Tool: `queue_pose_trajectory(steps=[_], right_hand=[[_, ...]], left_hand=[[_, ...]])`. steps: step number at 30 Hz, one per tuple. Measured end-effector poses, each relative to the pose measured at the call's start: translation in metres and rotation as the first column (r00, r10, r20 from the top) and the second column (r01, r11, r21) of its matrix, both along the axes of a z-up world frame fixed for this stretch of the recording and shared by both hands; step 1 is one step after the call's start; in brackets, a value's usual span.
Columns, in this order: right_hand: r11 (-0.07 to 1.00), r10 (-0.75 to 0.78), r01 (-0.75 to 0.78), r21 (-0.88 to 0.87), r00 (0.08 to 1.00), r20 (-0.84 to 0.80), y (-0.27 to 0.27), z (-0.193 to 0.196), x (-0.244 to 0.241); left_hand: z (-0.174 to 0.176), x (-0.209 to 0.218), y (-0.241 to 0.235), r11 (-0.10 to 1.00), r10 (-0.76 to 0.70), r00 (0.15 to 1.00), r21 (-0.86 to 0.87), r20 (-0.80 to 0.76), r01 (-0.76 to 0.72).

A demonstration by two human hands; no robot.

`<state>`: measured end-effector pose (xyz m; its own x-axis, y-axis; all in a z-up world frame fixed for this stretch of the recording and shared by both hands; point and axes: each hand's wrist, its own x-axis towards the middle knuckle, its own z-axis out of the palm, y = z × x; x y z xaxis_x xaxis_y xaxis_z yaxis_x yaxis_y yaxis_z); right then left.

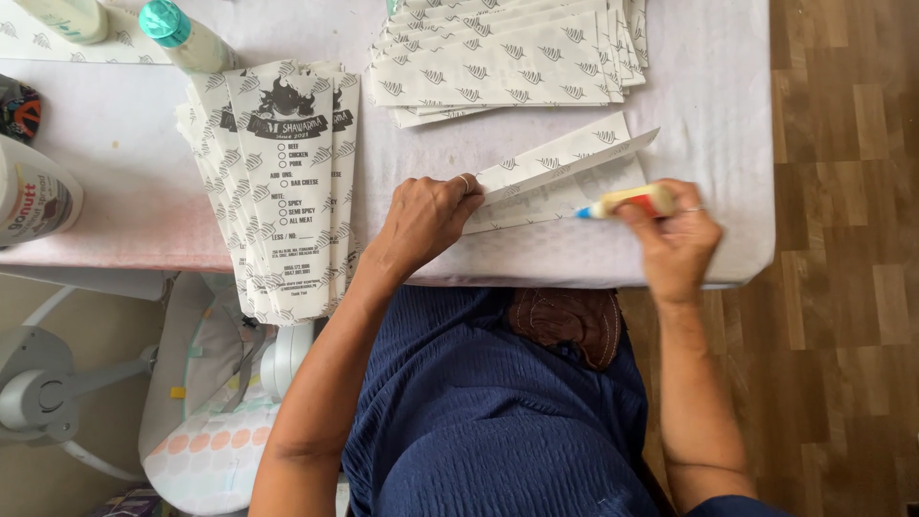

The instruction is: Folding and gluing paper templates to assemble paper bags on a workspace table.

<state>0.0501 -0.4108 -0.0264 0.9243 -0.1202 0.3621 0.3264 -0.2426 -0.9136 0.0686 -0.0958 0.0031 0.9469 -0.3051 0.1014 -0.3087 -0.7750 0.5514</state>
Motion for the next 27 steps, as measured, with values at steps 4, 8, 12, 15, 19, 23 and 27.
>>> queue_pose_trajectory(steps=[4, 8, 12, 15, 19, 23, 27], right_hand=[[0.983, -0.154, 0.155, 0.096, 0.988, -0.010, -0.075, -0.014, 0.006], [0.979, -0.182, 0.180, 0.091, 0.983, 0.017, -0.085, 0.003, 0.002], [0.979, -0.189, 0.189, 0.082, 0.982, -0.007, -0.080, -0.001, 0.007], [0.980, -0.182, 0.185, 0.077, 0.982, -0.046, -0.078, -0.010, 0.009], [0.981, -0.149, 0.154, 0.117, 0.988, -0.050, -0.059, -0.018, 0.011], [0.985, -0.031, 0.041, 0.166, 0.998, -0.059, -0.026, -0.039, 0.016], [0.982, 0.106, -0.098, 0.162, 0.994, -0.040, 0.043, -0.020, 0.003]], left_hand=[[-0.027, 0.002, 0.002, 0.997, -0.044, 0.991, 0.063, 0.124, 0.036], [-0.027, 0.004, 0.003, 0.998, -0.053, 0.990, 0.052, 0.131, 0.046], [-0.028, 0.006, 0.005, 0.998, -0.055, 0.992, 0.047, 0.111, 0.050], [-0.025, 0.009, 0.005, 0.998, -0.054, 0.997, 0.044, 0.059, 0.052], [-0.015, 0.011, 0.006, 0.998, -0.065, 0.997, 0.001, 0.046, 0.065], [-0.001, 0.017, 0.007, 0.998, -0.038, 0.996, -0.061, -0.075, 0.034], [-0.006, 0.027, 0.010, 0.990, -0.024, 0.987, -0.142, -0.156, 0.001]])
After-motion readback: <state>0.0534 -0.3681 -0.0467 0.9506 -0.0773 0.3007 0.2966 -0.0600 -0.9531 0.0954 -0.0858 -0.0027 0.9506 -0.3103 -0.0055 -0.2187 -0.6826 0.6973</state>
